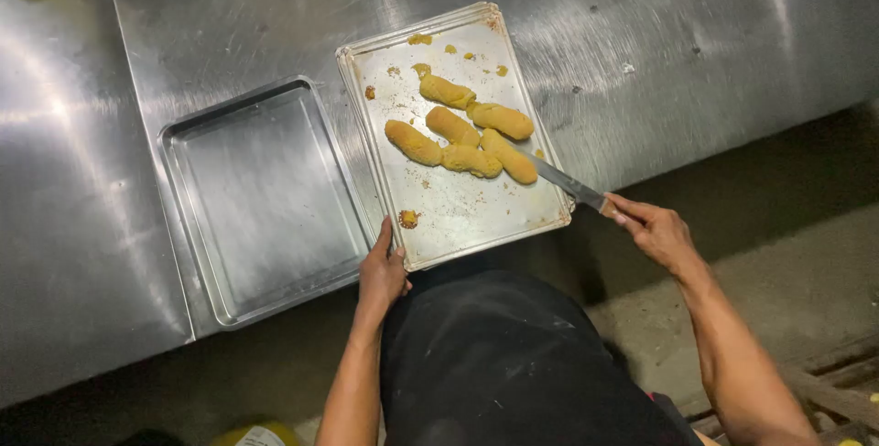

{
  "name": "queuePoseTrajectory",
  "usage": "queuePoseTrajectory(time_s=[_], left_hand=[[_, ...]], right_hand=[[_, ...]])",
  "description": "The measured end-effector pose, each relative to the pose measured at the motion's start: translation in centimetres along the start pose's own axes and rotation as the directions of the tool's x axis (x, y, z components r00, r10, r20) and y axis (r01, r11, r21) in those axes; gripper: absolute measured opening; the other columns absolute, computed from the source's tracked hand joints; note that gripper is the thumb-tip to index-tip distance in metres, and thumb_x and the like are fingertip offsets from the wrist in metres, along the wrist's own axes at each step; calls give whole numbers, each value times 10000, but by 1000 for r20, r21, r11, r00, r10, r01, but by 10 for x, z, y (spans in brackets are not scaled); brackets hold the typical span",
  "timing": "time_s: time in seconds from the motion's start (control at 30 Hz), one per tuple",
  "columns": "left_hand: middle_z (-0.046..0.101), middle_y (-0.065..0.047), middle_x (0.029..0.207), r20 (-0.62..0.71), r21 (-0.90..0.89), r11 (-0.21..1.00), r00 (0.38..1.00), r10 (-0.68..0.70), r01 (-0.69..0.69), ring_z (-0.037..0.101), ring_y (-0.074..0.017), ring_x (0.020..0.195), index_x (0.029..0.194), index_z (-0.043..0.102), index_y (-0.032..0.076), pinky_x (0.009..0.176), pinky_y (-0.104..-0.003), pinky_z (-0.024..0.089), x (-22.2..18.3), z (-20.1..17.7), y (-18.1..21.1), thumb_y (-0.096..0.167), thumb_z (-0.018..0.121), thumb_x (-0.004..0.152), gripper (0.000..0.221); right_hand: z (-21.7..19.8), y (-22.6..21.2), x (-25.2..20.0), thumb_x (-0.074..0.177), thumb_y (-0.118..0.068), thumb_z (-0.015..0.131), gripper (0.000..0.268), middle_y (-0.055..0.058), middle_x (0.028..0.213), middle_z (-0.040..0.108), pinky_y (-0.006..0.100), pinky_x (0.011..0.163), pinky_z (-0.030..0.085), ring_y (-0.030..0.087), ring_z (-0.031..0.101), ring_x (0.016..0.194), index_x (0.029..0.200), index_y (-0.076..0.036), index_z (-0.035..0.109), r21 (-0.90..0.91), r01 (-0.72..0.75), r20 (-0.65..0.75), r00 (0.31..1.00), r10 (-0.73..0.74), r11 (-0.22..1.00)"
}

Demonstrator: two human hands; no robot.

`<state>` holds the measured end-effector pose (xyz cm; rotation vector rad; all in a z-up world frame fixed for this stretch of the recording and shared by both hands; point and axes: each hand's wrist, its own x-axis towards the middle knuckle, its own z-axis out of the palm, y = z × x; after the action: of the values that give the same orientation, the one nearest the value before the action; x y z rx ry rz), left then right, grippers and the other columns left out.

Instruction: Separating stuck-together baked bread pieces and organizing them neatly onto metal trays.

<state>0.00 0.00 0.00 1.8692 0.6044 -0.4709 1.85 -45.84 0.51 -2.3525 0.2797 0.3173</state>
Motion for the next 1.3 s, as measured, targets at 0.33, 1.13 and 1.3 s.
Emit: queuePoseTrajectory(time_s=[0.33,1.13,1.3], left_hand=[[693,-127,682,3,53,999,1000,4,-4,590,-175,447,1586,363,308,443,-364,519,4,2,0,131,571,1002,644],[721,-197,751,-61,127,992,998,14,-6,642,-239,487,1580,365,358,505,-408,552,2,6,5,144,581,992,662],[732,-211,795,-66,130,991,997,-36,44,662,-257,506,1569,380,378,527,-413,566,-1,5,11,155,585,986,657]], right_hand=[[22,-8,-11,942,-231,684,412,46,1253,760,301,901,539,138,713,1096,1354,-225,682,119,99,96,989,-111,988],[-40,10,96,1011,-111,656,373,116,1255,739,289,993,493,164,667,1136,1374,-188,690,120,280,-158,953,-260,953],[1,-34,158,971,-114,665,386,64,1216,757,325,957,479,212,696,1090,1321,-272,714,-78,199,-43,978,-203,977]])
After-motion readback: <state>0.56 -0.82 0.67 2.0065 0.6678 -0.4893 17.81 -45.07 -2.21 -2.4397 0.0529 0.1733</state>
